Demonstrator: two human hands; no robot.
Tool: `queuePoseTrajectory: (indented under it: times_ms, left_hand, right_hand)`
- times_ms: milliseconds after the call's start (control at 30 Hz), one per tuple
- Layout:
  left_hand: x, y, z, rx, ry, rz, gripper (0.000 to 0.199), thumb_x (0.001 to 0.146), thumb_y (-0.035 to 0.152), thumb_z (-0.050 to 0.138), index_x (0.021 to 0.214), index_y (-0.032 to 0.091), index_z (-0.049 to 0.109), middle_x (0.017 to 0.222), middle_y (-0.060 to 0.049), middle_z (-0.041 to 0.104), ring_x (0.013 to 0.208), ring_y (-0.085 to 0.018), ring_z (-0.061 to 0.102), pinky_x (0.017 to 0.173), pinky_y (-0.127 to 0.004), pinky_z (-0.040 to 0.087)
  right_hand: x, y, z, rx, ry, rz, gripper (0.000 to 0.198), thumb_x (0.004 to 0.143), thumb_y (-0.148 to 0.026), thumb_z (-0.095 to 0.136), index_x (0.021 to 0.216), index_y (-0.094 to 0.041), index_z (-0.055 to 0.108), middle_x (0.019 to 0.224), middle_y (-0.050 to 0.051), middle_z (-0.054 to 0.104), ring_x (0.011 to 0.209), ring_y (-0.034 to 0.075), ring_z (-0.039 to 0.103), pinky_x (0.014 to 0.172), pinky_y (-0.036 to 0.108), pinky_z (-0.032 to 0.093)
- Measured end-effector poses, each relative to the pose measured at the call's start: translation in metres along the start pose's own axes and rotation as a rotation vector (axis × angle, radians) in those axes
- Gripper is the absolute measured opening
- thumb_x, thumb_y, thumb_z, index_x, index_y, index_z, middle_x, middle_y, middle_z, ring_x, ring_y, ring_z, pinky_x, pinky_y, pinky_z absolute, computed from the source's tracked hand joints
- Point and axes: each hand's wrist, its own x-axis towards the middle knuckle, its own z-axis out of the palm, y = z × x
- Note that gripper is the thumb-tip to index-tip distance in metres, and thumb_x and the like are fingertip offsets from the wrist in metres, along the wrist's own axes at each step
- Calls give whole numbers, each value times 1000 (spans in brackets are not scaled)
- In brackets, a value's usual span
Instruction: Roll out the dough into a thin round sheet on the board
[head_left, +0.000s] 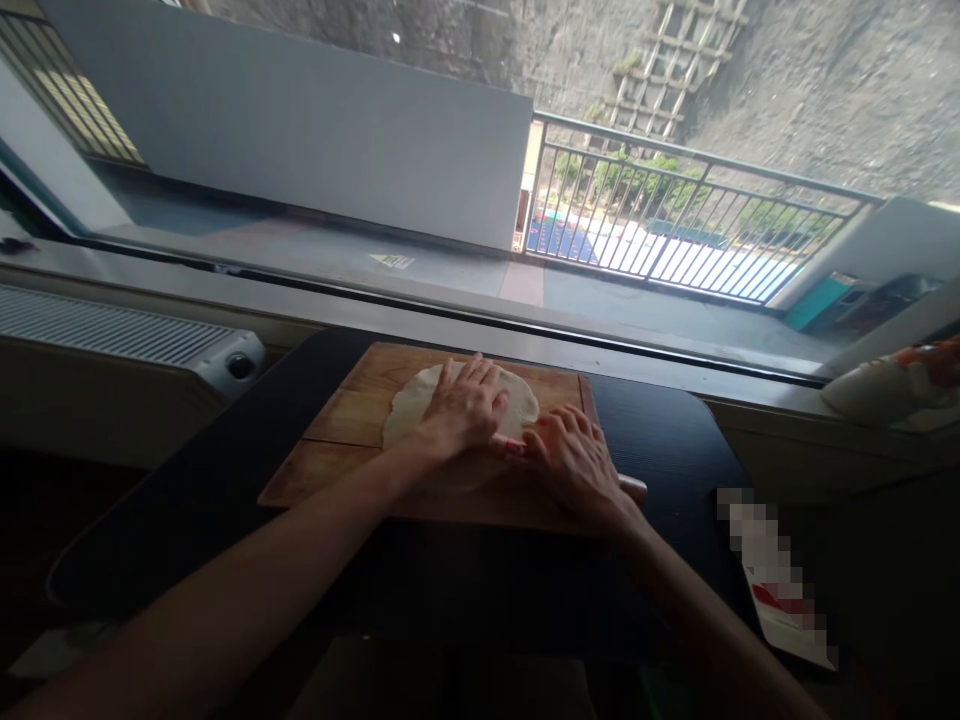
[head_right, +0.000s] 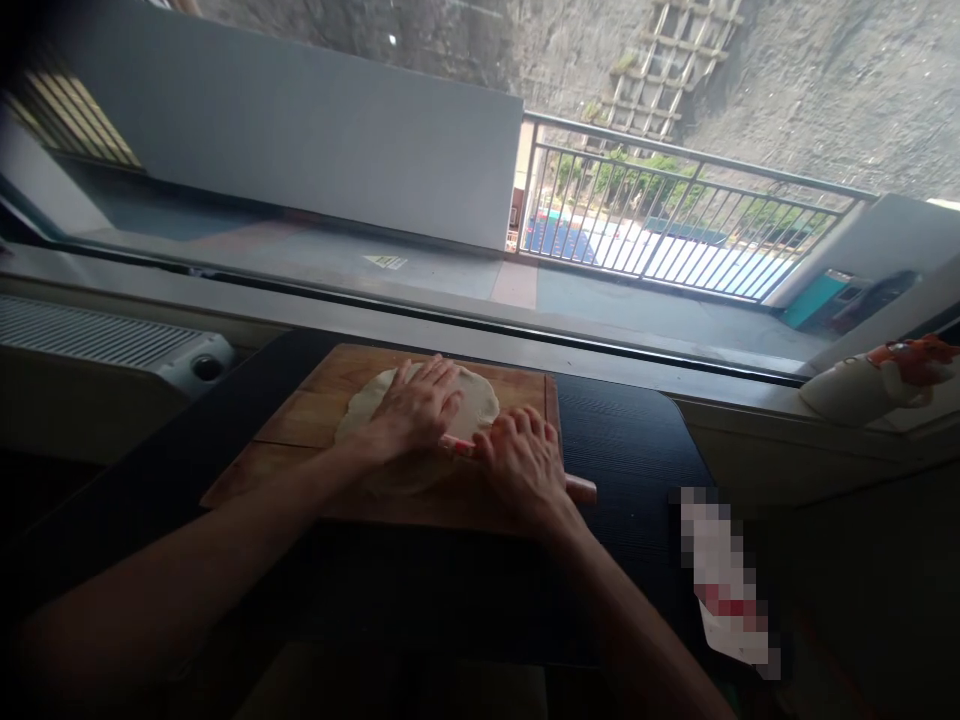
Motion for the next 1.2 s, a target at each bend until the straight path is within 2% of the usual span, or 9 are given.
queuePoseTrajectory:
  times_ms: [133,367,433,633,700,833,900,1100,1200]
  left_hand:
    - [31,1,0,-1,17,-66,52,90,35,24,129,9,44,138,-13,41,134,-25,24,109,-49,11]
    - [-66,3,-10,21,-30,34,54,88,46,29,134,20,41,141,-7,39,136,-24,20,111,-46,2]
    - [-60,3,-9,35,-1,25,54,88,46,28,133,19,42,140,-8,39,136,-25,20,111,-49,2]
    - [24,1,-2,18,75,-133,50,91,40,22,121,14,53,127,-10,54,132,-27,27,107,-52,14]
    - [17,1,-2,4,40,-125,50,90,41,23,123,16,51,129,-9,52,132,-26,27,107,-51,15]
    - [-39,4,-3,9,3,-54,52,89,46,25,129,20,47,135,-7,46,134,-25,24,109,-49,10]
    - [-51,4,-3,26,38,-39,52,89,46,27,127,19,48,134,-8,47,134,-26,23,109,-50,7]
    - [21,-2,1,5,79,-124,48,89,42,26,109,15,60,119,-12,60,130,-29,29,105,-54,14]
    - [26,-2,-1,-12,45,-138,48,90,41,25,110,15,60,120,-11,59,130,-29,29,104,-54,17]
  right_hand:
    - [30,12,4,-8,-26,174,51,92,-48,22,128,-18,42,136,11,38,130,26,25,101,45,24]
    - [-67,-25,3,-32,-54,-89,61,89,-54,29,139,-19,31,145,5,28,137,23,9,109,42,13]
    - [-54,-20,3,-46,-50,-84,59,89,-53,28,137,-20,34,144,5,31,136,24,11,109,43,11]
    - [44,12,8,-47,-72,196,57,92,-53,15,131,-21,42,141,8,34,134,26,17,104,47,19]
    - [35,9,8,-57,-63,200,59,91,-53,15,132,-19,40,143,9,31,134,26,15,104,47,18]
    - [-29,-12,4,-101,-22,14,56,91,-52,23,134,-20,38,144,5,30,136,25,9,108,43,12]
    - [-40,-15,2,-103,-29,-40,53,91,-51,25,133,-22,39,142,3,33,136,24,10,108,42,13]
    - [50,17,7,-55,-70,168,51,92,-51,18,124,-24,48,137,7,39,132,26,21,102,45,23]
    - [59,19,7,-27,-100,220,54,92,-52,16,127,-22,45,139,8,35,132,26,22,101,46,23]
